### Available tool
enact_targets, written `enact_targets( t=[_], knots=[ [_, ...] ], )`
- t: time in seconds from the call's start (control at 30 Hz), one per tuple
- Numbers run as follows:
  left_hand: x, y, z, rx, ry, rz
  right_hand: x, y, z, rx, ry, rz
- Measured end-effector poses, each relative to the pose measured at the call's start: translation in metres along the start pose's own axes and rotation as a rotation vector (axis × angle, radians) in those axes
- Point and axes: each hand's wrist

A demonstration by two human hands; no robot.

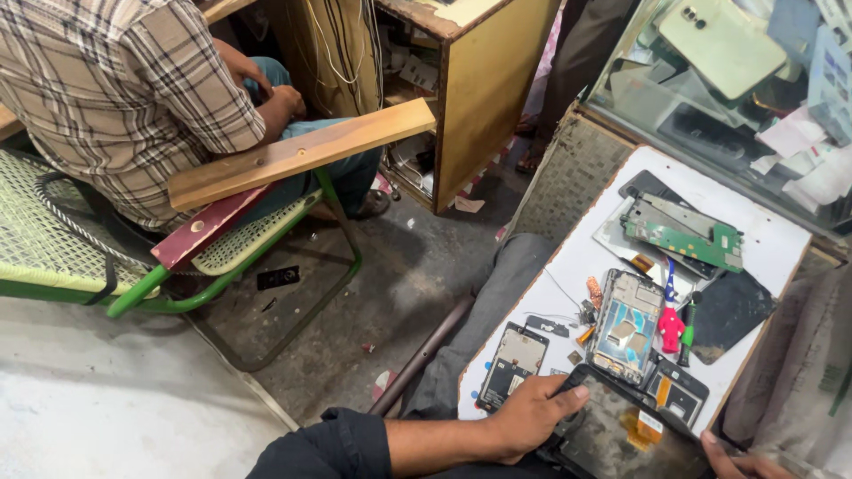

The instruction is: The person uses a metal spudger to pry and separate the screen assembly from the frame of a disassembled smartphone. They repeatedly lift the screen edge and adjust the device orientation while working at a cluttered repair bench.

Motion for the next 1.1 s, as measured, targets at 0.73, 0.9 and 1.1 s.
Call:
enact_targets(
  t=[0.73, 0.9, 1.1],
  knots=[
    [-0.012, 0.021, -0.008, 0.007, -0.153, 0.069, 0.067, -0.069, -0.02, 0.041, 0.284, 0.257],
    [-0.006, 0.017, -0.006, 0.016, -0.104, 0.103, 0.055, -0.05, -0.021, 0.0, 0.304, 0.233],
    [-0.006, 0.007, -0.003, 0.024, -0.092, -0.012, 0.029, 0.008, -0.024, -0.025, -0.063, 0.235]
  ],
)
Point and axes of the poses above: each hand's wrist, its own z-axis towards the middle knuckle, its own x-axis out of the back of the hand, y = z × x, and after that the axes turned 9 degrees about -y, right-handed
